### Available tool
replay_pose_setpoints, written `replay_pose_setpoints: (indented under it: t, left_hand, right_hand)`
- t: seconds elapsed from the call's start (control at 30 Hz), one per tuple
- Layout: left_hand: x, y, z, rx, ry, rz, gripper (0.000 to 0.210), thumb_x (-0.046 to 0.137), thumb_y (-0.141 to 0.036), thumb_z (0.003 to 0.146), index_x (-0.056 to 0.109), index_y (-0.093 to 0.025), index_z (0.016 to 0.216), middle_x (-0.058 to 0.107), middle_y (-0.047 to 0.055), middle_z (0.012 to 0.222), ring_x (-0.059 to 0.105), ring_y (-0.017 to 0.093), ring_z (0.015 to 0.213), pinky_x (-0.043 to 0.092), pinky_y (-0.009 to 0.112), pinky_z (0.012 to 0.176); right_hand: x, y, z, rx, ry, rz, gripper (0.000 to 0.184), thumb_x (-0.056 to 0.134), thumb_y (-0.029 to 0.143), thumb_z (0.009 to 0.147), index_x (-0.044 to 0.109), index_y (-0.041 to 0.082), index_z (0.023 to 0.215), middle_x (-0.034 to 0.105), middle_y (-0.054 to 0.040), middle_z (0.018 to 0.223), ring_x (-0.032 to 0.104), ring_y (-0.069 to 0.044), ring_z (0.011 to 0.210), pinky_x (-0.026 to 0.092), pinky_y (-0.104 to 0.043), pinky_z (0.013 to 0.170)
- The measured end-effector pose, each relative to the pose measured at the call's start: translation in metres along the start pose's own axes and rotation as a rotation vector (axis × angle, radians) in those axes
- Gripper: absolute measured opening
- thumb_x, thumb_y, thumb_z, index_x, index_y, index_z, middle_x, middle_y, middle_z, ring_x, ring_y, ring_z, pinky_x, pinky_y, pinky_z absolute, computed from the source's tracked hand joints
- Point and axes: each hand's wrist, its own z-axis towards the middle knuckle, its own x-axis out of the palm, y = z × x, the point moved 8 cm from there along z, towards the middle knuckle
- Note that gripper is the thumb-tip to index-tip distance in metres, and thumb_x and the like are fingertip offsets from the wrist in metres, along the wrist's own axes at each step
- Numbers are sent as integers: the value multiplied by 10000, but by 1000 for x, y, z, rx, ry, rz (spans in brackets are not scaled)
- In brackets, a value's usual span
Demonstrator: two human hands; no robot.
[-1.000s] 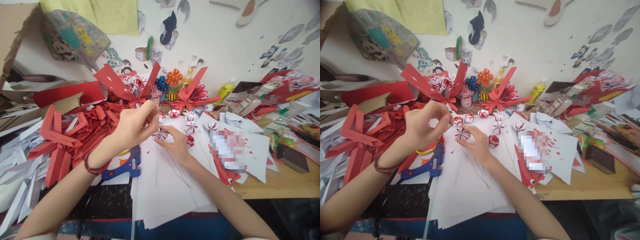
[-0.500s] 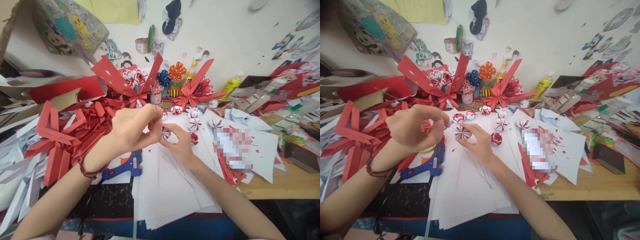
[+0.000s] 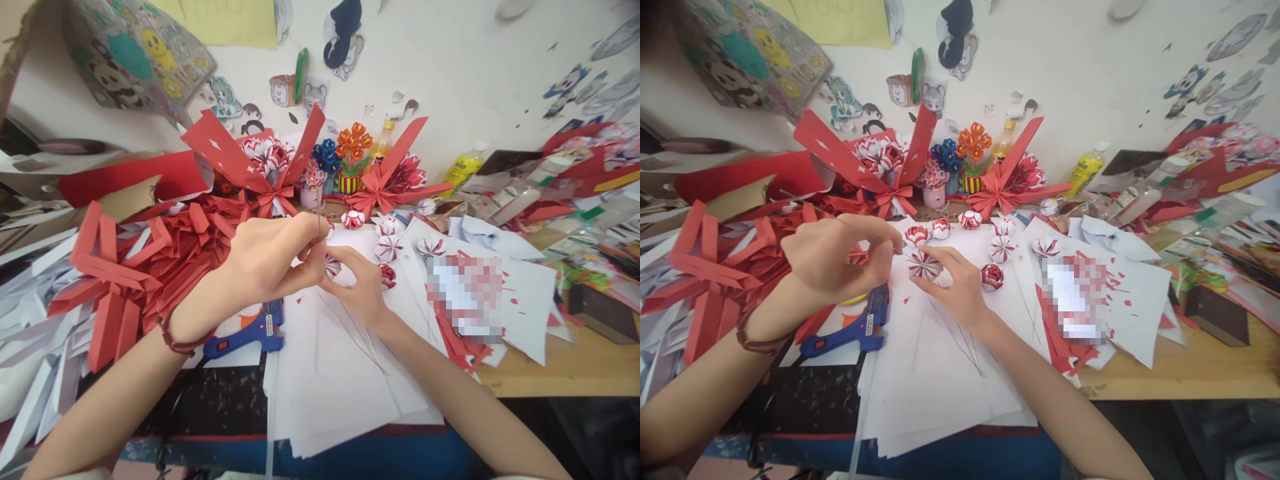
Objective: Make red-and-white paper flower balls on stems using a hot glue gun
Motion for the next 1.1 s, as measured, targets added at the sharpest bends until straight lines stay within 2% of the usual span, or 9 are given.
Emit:
replay_pose_setpoints:
  t: [0.17,0.47,0.67,0.87,1.1]
  left_hand:
    - [-1,-4,0,67,-33,7,186,474,-59,826,505,-239,861,603,-81,555,487,72,416,367,219,410]
    - [1,-4,-3,88,-56,-8,208,484,-46,819,507,-246,874,610,-84,573,481,80,425,395,217,435]
    - [4,-5,-3,124,-81,-86,183,504,-45,795,510,-221,842,579,-93,564,500,65,431,366,202,435]
    - [9,-5,-6,112,-34,-88,215,498,-26,797,498,-231,862,553,-83,576,498,74,459,382,216,451]
    - [12,-3,-7,109,-19,-130,218,522,-19,806,493,-225,872,550,-84,597,479,65,456,394,206,457]
  right_hand:
    - [-1,1,-1,-18,-8,-10,358,748,392,873,699,277,1208,740,-55,1163,699,-238,1084,568,-376,951]
    - [-2,4,-1,-66,-27,-14,331,753,343,867,701,239,1176,743,-59,1116,706,-218,1021,573,-349,889]
    - [-2,5,-1,-65,-30,-17,310,754,314,863,703,233,1158,740,-58,1103,702,-210,1000,567,-338,879]
    - [-1,4,0,-48,-23,-12,264,760,301,857,717,221,1105,742,-57,1078,691,-190,933,564,-323,853]
    - [-1,3,-1,-39,-22,-5,242,757,288,859,728,231,1092,748,-52,1080,694,-190,946,566,-326,865]
